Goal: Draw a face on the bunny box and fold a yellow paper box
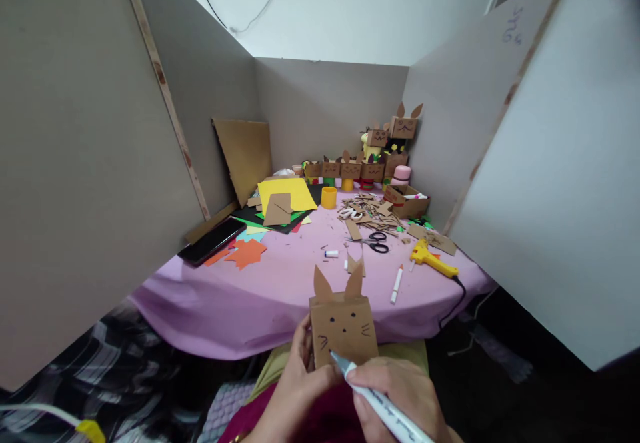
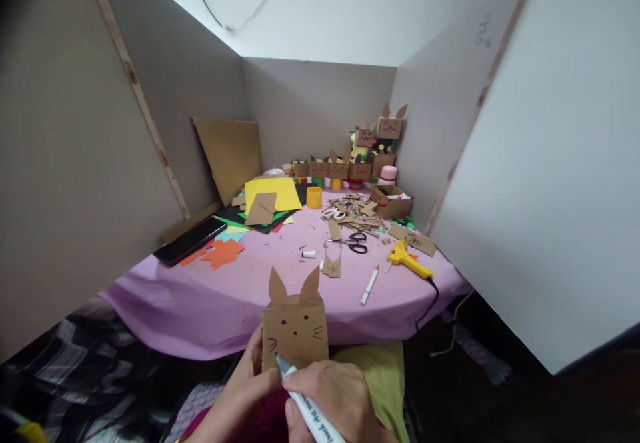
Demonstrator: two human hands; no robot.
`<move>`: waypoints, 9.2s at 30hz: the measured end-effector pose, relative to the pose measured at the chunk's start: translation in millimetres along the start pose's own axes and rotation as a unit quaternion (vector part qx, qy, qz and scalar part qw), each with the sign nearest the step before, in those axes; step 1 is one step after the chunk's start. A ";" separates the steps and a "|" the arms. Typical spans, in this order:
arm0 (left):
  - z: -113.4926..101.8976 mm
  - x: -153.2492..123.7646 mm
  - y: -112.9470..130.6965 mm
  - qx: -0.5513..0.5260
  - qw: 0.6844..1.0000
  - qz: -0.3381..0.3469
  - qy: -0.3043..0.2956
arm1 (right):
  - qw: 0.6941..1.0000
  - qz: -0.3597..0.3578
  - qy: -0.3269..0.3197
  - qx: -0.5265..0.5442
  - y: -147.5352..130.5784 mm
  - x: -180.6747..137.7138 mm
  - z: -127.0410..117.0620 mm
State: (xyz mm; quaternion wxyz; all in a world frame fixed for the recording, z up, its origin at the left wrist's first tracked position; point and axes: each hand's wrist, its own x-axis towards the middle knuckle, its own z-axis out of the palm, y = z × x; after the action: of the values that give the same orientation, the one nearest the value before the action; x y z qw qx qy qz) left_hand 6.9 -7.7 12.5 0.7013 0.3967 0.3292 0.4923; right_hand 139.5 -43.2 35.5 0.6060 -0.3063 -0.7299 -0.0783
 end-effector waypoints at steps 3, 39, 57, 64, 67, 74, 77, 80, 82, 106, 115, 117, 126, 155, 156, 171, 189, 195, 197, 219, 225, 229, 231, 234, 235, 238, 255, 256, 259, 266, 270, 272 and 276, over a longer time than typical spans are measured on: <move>0.6 -0.3 0.6 0.003 1.000 0.002 0.005 | 1.000 0.010 -0.003 -0.003 -0.8 1.3 -0.8; -2.9 2.8 -3.0 0.022 0.999 0.005 -0.031 | 0.999 0.011 -0.037 -0.012 -0.1 5.3 0.3; -4.4 2.3 -3.3 0.024 0.999 -0.003 -0.039 | 1.000 -0.001 -0.006 -0.016 -1.1 6.6 -2.3; -4.3 3.5 -4.4 0.026 0.999 0.004 -0.037 | 1.000 0.000 -0.018 -0.015 -1.1 8.3 -4.7; -3.1 3.4 -4.1 0.027 0.999 0.005 -0.030 | 1.000 0.003 -0.022 -0.017 -0.6 7.7 -4.5; 0.2 0.7 -2.8 0.014 0.999 0.006 -0.030 | 0.999 0.015 -0.031 0.001 -0.5 5.1 -0.3; -1.1 1.4 -6.0 0.021 0.999 0.015 -0.023 | 0.999 0.016 -0.029 0.004 -0.8 3.6 3.1; -2.5 2.5 -9.6 0.016 0.999 0.029 -0.006 | 1.000 0.003 -0.026 -0.004 -0.7 3.5 4.8; -2.9 3.0 -10.0 0.011 1.000 0.023 -0.007 | 1.000 -0.013 -0.029 0.003 -0.4 4.0 3.9; -2.3 2.7 -8.3 0.037 0.999 0.033 -0.002 | 0.998 -0.008 -0.062 0.011 -0.3 3.3 2.7; 0.3 1.9 -4.2 0.013 1.000 0.017 -0.019 | 1.000 0.007 -0.021 -0.016 -0.8 2.7 -1.9; 2.1 0.6 -2.3 0.002 1.000 0.013 -0.014 | 1.000 0.003 -0.019 -0.010 -0.3 3.2 -2.6; -0.1 2.4 -4.1 0.026 0.999 0.016 -0.010 | 0.999 0.004 -0.035 -0.003 0.5 2.8 0.3; -4.3 0.0 -2.6 0.011 0.999 0.011 0.028 | 0.989 0.055 0.047 -0.129 9.4 -17.6 -20.1; -4.1 -0.5 -1.8 0.009 1.000 0.008 0.025 | 0.988 0.056 0.065 -0.130 9.8 -17.5 -18.7; -3.7 0.2 -1.5 -0.004 1.000 0.012 0.023 | 0.981 0.098 0.019 -0.167 8.8 -20.3 -29.7; -2.7 -0.8 -0.6 0.005 0.999 0.008 0.032 | 0.989 0.077 0.048 -0.118 8.8 -19.4 -20.1; -5.1 1.4 -4.8 -0.005 0.999 0.007 0.044 | 0.977 0.112 0.036 -0.178 4.5 -24.6 -30.1; -6.4 2.0 -5.9 -0.004 0.999 0.005 0.043 | 0.975 0.125 0.045 -0.180 3.6 -27.1 -29.5; -2.6 1.1 -2.3 -0.006 0.999 0.004 0.046 | 0.978 0.113 0.059 -0.168 3.3 -24.6 -24.2; -2.8 3.3 -5.1 -0.023 0.998 0.003 0.052 | 0.976 0.101 0.060 -0.183 4.0 -27.9 -29.4; -6.3 3.5 -8.2 -0.038 0.998 0.000 0.040 | 0.976 0.102 0.058 -0.181 4.1 -29.9 -28.5; -8.1 3.9 -10.7 -0.045 0.998 0.001 0.034 | 0.976 0.111 0.069 -0.175 2.9 -29.0 -27.7; -10.5 5.4 -14.8 -0.053 0.998 0.003 0.035 | 0.983 0.080 0.061 -0.151 1.4 -24.7 -26.1; -10.9 5.9 -15.9 -0.054 0.998 0.003 0.035 | 0.986 0.066 0.053 -0.141 1.3 -22.9 -25.3; -10.2 6.3 -16.5 -0.056 0.998 0.004 0.022 | 0.994 0.044 0.023 -0.095 3.1 -17.6 -20.7; -2.5 2.7 -2.4 0.015 1.000 -0.010 -0.002 | 0.999 -0.004 -0.046 -0.011 1.6 3.0 -6.4; -1.9 2.3 -1.5 0.015 1.000 -0.011 -0.003 | 0.998 -0.003 -0.058 -0.015 2.5 2.3 -7.2; -0.4 1.7 0.1 0.010 1.000 -0.013 -0.009 | 0.998 -0.006 -0.060 -0.025 3.4 1.9 -6.9; -2.8 5.1 -6.7 0.010 1.000 0.000 -0.006 | 0.998 -0.008 -0.066 -0.024 2.4 0.4 -1.9; -4.3 6.9 -9.7 0.010 1.000 0.012 -0.002 | 0.995 -0.012 -0.091 -0.031 4.0 -3.5 -3.2; -4.9 7.3 -10.6 0.003 1.000 0.009 -0.005 | 0.995 -0.009 -0.090 -0.029 4.9 -5.0 -3.0; -5.2 7.2 -11.7 -0.005 1.000 0.006 -0.014 | 0.994 0.000 -0.101 -0.028 6.0 -6.6 -1.9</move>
State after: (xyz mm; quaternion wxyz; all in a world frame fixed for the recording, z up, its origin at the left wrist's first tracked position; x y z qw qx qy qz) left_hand 9.7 -1.9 -0.7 0.7047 0.4022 0.3147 0.4925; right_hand 144.9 -41.7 28.3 0.5201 -0.3293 -0.7852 -0.0674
